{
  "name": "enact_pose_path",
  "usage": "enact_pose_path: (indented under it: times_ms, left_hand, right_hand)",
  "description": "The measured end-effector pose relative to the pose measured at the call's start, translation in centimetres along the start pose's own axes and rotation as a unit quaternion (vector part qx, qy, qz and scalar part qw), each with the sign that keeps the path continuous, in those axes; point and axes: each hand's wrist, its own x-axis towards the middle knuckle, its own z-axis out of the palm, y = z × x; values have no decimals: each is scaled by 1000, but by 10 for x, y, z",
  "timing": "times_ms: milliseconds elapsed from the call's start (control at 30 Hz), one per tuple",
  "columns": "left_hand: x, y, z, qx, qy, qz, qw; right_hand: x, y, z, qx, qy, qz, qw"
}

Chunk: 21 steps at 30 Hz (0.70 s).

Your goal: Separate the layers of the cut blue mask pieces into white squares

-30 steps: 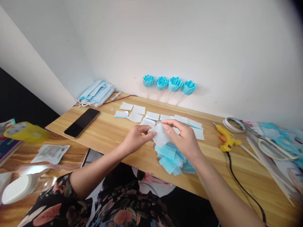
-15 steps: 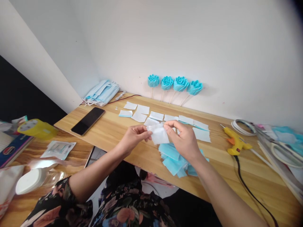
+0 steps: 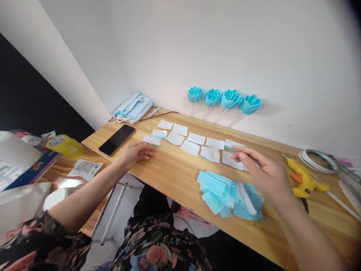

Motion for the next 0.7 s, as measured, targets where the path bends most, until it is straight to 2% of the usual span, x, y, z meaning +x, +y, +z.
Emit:
enact_pose_path:
  times_ms: [100, 133, 200, 267, 333, 433, 500, 600, 700]
  left_hand:
    - [-5, -1, -15, 101, -28, -10, 994]
    - [-6, -1, -19, 155, -20, 13, 988]
    - [-7, -2, -21, 284, 23, 121, 951]
    - [-4, -3, -16, 407, 54, 262, 874]
    - [5, -3, -7, 501, 44, 366, 783]
    - [24, -3, 4, 605, 10, 411, 681]
    - [37, -1, 7, 648, -1, 411, 641]
    - [50, 4, 5, 665, -9, 418, 618]
    - [55, 6, -1, 649, -25, 423, 632]
  right_hand:
    - [-2, 12, -10, -13, 5, 53, 999]
    - [-2, 17, -13, -14, 11, 64, 998]
    - [-1, 24, -17, -12, 28, 72, 997]
    - [1, 27, -19, -9, 40, 75, 996]
    - [2, 26, -19, -6, 46, 78, 996]
    - [-1, 21, -17, -12, 43, 80, 996]
    - [-4, 19, -16, -21, 38, 86, 995]
    - [-8, 23, -16, -20, 49, 97, 994]
    - [-10, 33, -15, 25, 81, 105, 991]
